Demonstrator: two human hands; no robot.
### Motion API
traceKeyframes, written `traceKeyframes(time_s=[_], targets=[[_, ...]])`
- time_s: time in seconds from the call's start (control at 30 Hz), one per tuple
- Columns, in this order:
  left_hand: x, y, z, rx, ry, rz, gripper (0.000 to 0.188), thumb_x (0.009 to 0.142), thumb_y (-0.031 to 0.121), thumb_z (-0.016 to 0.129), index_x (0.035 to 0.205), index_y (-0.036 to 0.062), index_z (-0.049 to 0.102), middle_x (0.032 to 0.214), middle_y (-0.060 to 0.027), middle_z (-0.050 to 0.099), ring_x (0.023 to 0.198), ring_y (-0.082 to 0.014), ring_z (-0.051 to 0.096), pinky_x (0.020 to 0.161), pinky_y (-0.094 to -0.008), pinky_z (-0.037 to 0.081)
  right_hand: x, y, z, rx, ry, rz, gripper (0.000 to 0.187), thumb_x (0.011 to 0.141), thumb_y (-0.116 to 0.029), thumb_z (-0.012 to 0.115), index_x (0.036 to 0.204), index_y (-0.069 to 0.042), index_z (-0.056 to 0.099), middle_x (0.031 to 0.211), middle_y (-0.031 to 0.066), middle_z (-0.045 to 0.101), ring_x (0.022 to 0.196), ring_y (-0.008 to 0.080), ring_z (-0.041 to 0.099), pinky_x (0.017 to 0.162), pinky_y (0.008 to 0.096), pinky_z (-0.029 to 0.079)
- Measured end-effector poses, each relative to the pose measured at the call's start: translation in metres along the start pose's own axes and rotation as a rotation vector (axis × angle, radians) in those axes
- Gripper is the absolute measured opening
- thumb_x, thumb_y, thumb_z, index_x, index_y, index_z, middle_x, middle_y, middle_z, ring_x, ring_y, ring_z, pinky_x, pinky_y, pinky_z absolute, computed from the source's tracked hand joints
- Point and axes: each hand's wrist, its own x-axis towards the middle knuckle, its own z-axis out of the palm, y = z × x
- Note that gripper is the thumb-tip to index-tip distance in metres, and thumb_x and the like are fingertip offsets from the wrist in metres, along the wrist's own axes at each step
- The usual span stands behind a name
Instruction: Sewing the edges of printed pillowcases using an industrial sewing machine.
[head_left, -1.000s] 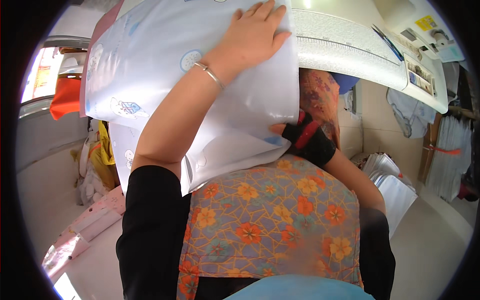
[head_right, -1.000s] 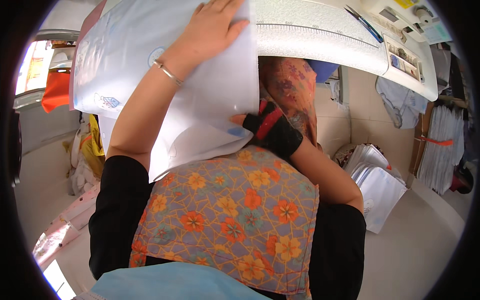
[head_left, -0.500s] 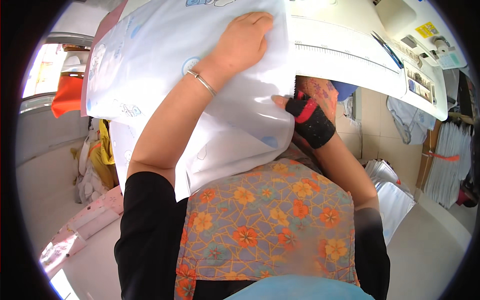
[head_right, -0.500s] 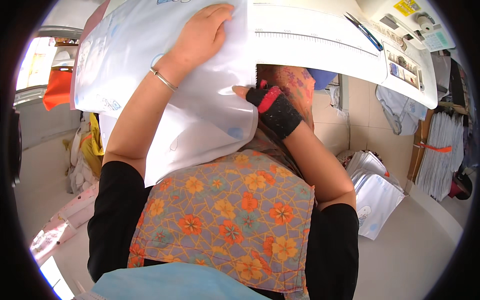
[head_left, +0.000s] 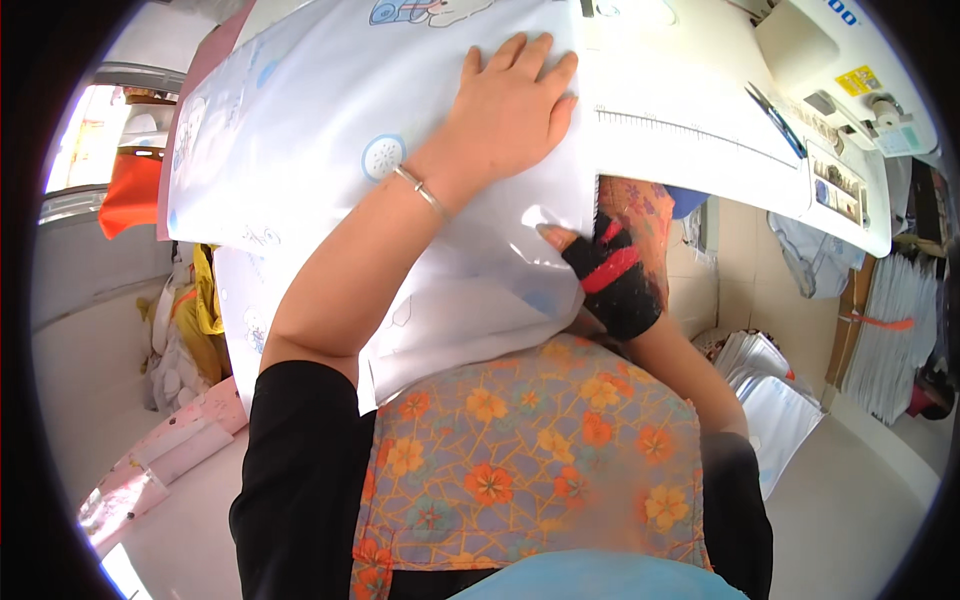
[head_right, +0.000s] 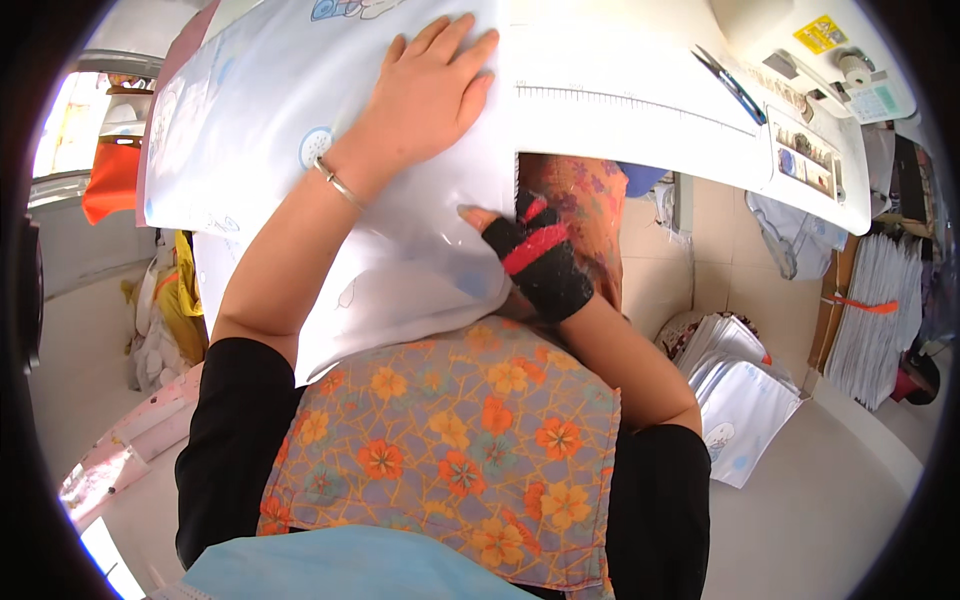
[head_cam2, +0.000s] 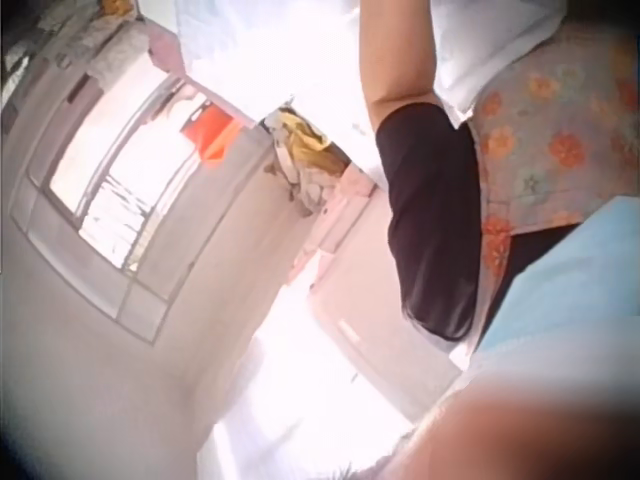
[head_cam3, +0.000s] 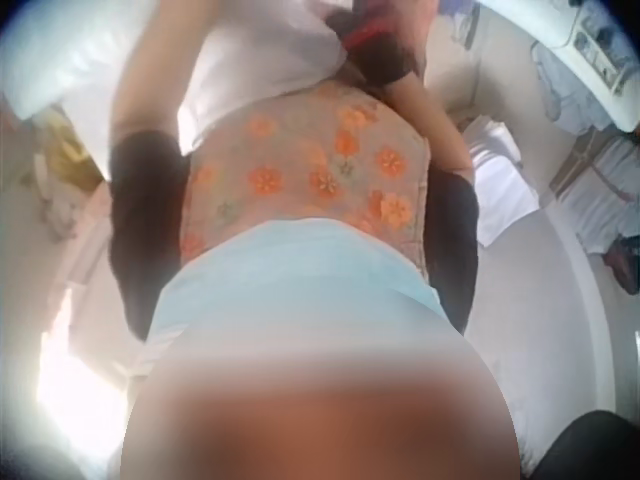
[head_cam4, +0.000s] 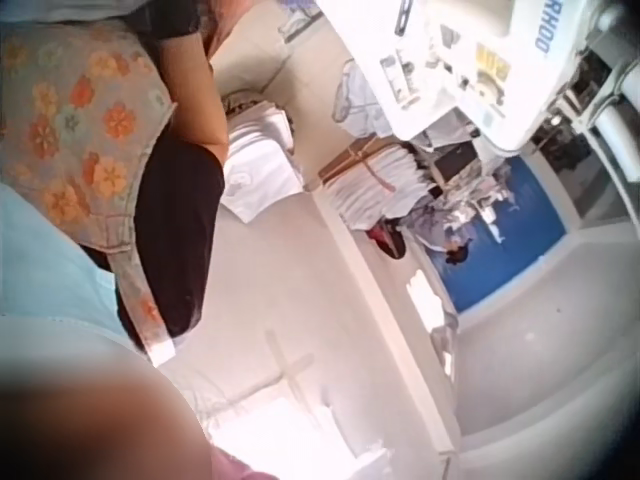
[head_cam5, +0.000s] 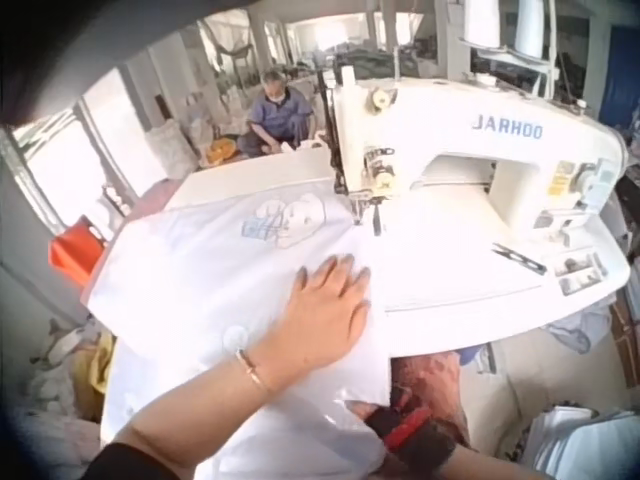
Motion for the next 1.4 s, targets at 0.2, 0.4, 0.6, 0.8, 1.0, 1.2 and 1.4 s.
traceKeyframes(time_s=[0.2,0.4,0.6,0.8,1.0,1.2,1.4], targets=[[0.012,-0.021,0.007,-0.150,0.008,0.045,0.036,0.087,0.026,0.057,0.117,0.0069,0.062,0.124,-0.0108,0.059,0.117,-0.0280,0.053,0.097,-0.0501,0.043,0.002,0.007,-0.009,-0.124,-0.152,0.114,0.028,0.088,-0.025,0.068,0.101,0.000,0.069,0.087,0.0054,0.069,0.082,0.0126,0.059,0.075,0.0324,0.050],[0.025,-0.021,0.002,-0.163,-0.079,0.022,0.035,0.086,0.025,0.058,0.115,0.0056,0.063,0.116,-0.0095,0.061,0.113,-0.0268,0.056,0.095,-0.0444,0.046,0.009,0.020,-0.017,-0.372,-0.251,0.005,0.028,0.089,-0.024,0.068,0.103,0.001,0.070,0.087,0.0088,0.070,0.084,0.0130,0.062,0.078,0.0323,0.050],[0.035,-0.038,0.005,-0.154,-0.049,0.045,0.041,0.085,0.030,0.061,0.117,0.0041,0.061,0.117,-0.0110,0.060,0.114,-0.0290,0.055,0.094,-0.0482,0.045,0.012,0.013,-0.011,-0.151,-0.197,0.150,0.028,0.088,-0.022,0.069,0.106,0.000,0.069,0.092,0.0107,0.072,0.089,0.0129,0.064,0.082,0.0313,0.050],[0.022,-0.042,0.015,-0.176,0.010,0.084,0.041,0.085,0.030,0.062,0.116,0.0033,0.060,0.120,-0.0137,0.059,0.117,-0.0300,0.053,0.094,-0.0536,0.044,0.018,0.001,-0.008,-0.147,-0.209,0.102,0.033,0.089,-0.023,0.069,0.113,-0.001,0.066,0.097,0.0102,0.071,0.093,0.0119,0.063,0.085,0.0319,0.050],[0.025,-0.037,0.009,-0.201,-0.062,0.085,0.041,0.086,0.029,0.062,0.114,-0.0003,0.059,0.121,-0.0144,0.058,0.113,-0.0306,0.055,0.097,-0.0470,0.043,0.021,0.011,-0.013,0.006,-0.208,0.348,0.045,0.086,-0.016,0.070,0.127,-0.003,0.057,0.114,0.0038,0.063,0.107,0.0137,0.056,0.093,0.0310,0.045],[0.026,-0.033,0.006,-0.241,-0.065,0.094,0.036,0.083,0.029,0.064,0.105,0.0002,0.062,0.114,-0.0137,0.061,0.107,-0.0299,0.059,0.093,-0.0481,0.045,0.027,0.005,-0.010,0.030,-0.152,0.192,0.034,0.089,-0.024,0.069,0.112,0.000,0.065,0.099,0.0062,0.069,0.092,0.0120,0.059,0.082,0.0311,0.049],[0.022,-0.033,0.009,-0.215,0.017,0.097,0.040,0.083,0.029,0.065,0.112,0.0011,0.061,0.119,-0.0149,0.059,0.114,-0.0309,0.056,0.095,-0.0483,0.044,0.033,-0.012,-0.012,0.002,-0.136,0.338,0.048,0.087,-0.022,0.069,0.128,-0.001,0.055,0.116,0.0059,0.062,0.108,0.0157,0.055,0.095,0.0311,0.044]])
